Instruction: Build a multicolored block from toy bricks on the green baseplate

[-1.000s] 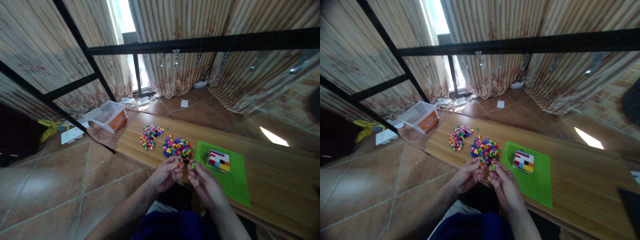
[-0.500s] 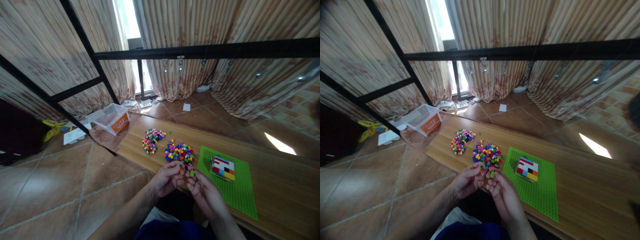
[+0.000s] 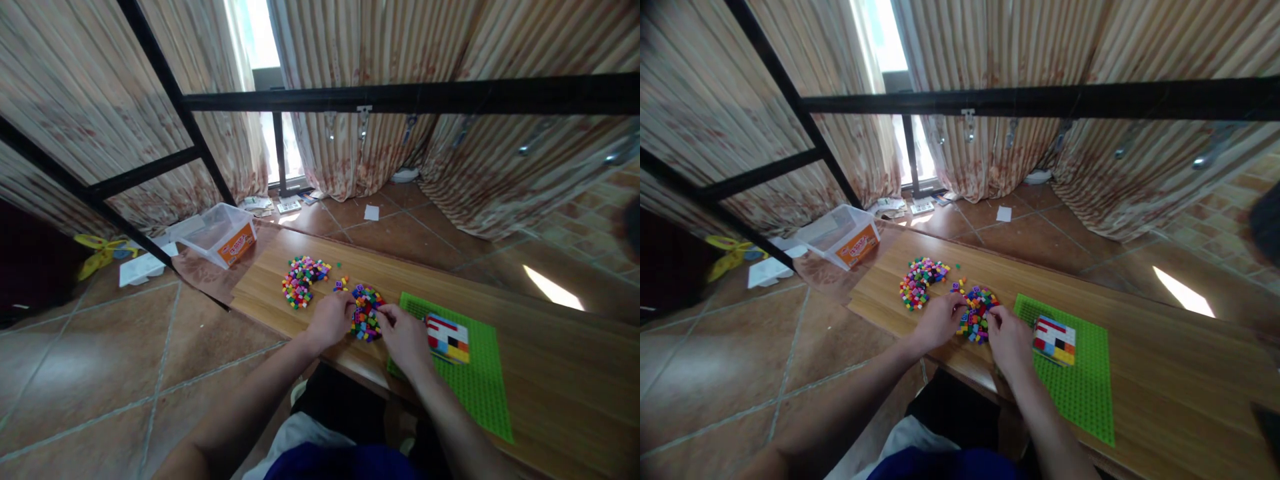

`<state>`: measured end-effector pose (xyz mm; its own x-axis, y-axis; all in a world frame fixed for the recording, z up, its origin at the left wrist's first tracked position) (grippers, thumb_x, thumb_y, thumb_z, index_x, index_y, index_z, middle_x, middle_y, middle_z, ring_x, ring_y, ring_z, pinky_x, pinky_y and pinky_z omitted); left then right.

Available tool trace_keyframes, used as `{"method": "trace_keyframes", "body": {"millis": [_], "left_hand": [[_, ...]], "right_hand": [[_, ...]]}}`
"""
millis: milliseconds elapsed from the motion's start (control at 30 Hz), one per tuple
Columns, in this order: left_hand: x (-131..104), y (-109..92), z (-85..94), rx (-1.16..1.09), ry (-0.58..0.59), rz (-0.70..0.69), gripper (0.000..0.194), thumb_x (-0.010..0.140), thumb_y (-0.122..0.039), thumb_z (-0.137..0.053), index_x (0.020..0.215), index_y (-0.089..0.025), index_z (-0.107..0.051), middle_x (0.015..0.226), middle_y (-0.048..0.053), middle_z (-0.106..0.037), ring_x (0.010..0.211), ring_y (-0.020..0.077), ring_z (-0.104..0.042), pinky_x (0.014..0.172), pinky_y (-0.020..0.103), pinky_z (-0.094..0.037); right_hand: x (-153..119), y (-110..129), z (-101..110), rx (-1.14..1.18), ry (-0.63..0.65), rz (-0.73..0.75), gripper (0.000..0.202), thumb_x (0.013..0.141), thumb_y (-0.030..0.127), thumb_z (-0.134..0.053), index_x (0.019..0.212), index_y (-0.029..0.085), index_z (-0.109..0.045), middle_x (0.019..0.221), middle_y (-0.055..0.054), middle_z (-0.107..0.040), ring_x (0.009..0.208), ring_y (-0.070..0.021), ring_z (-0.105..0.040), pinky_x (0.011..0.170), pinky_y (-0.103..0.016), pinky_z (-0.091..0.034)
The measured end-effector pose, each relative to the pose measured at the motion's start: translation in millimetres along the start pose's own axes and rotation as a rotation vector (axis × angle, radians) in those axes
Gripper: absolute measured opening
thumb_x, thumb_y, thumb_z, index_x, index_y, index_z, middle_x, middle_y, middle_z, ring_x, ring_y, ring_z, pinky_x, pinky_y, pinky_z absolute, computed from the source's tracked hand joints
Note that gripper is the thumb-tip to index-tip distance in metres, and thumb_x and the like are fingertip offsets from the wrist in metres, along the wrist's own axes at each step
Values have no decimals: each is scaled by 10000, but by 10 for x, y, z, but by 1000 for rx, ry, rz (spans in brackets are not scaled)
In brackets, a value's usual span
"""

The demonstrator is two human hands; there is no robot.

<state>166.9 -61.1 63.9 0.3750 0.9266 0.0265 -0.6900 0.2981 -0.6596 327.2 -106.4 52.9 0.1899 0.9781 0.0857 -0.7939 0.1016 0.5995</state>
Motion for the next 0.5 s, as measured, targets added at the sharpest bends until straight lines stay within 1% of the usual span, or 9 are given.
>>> {"method": "trace_keyframes", "body": {"millis": [100, 233, 333, 400, 500], "left_hand": [[27, -37, -80, 158, 33, -35, 169, 895, -192, -450, 876, -179, -617, 906, 72, -662, 851, 198, -634, 774, 288, -477], [20, -46, -197, 275, 95, -34, 176, 922, -233, -428, 939, -178, -595, 986, 89, -654, 881, 218, -648, 756, 306, -498], [23, -49, -236, 322, 124, -18, 165, 921, -265, -456, 984, -188, -586, 1018, 84, -649, 881, 224, -651, 739, 314, -505], [29, -46, -245, 331, 117, -16, 158, 917, -280, -476, 995, -195, -585, 1017, 74, -648, 883, 219, -649, 739, 308, -504], [30, -25, -249, 313, 91, -18, 166, 929, -290, -460, 979, -196, -587, 1011, 69, -644, 887, 209, -643, 741, 299, -498]], "right_hand": [[95, -12, -86, -144, 43, 44, 227, 886, 302, -475, 889, 202, -679, 868, -58, -712, 786, -197, -652, 707, -305, -423], [143, -55, -145, -214, 79, 60, 196, 886, 302, -503, 925, 202, -668, 915, -53, -701, 813, -188, -645, 711, -296, -418], [206, -65, -142, -250, 50, 32, 200, 887, 307, -511, 975, 196, -652, 945, -54, -693, 835, -196, -639, 717, -303, -422], [270, -51, -144, -289, 34, 21, 212, 882, 309, -522, 1010, 189, -641, 972, -65, -683, 852, -206, -633, 716, -308, -422], [367, -24, -176, -354, 49, 12, 216, 874, 316, -538, 1013, 185, -639, 977, -86, -667, 861, -212, -625, 710, -309, -420]]}}
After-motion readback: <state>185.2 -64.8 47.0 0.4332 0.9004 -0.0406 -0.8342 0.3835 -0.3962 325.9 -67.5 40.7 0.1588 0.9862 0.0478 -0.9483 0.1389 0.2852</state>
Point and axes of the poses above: each hand's wrist, its own x-axis towards the middle knuckle, its own z-axis out of the back of the hand, y = z × x, the point moved 2 cm from there along x, towards the middle knuckle
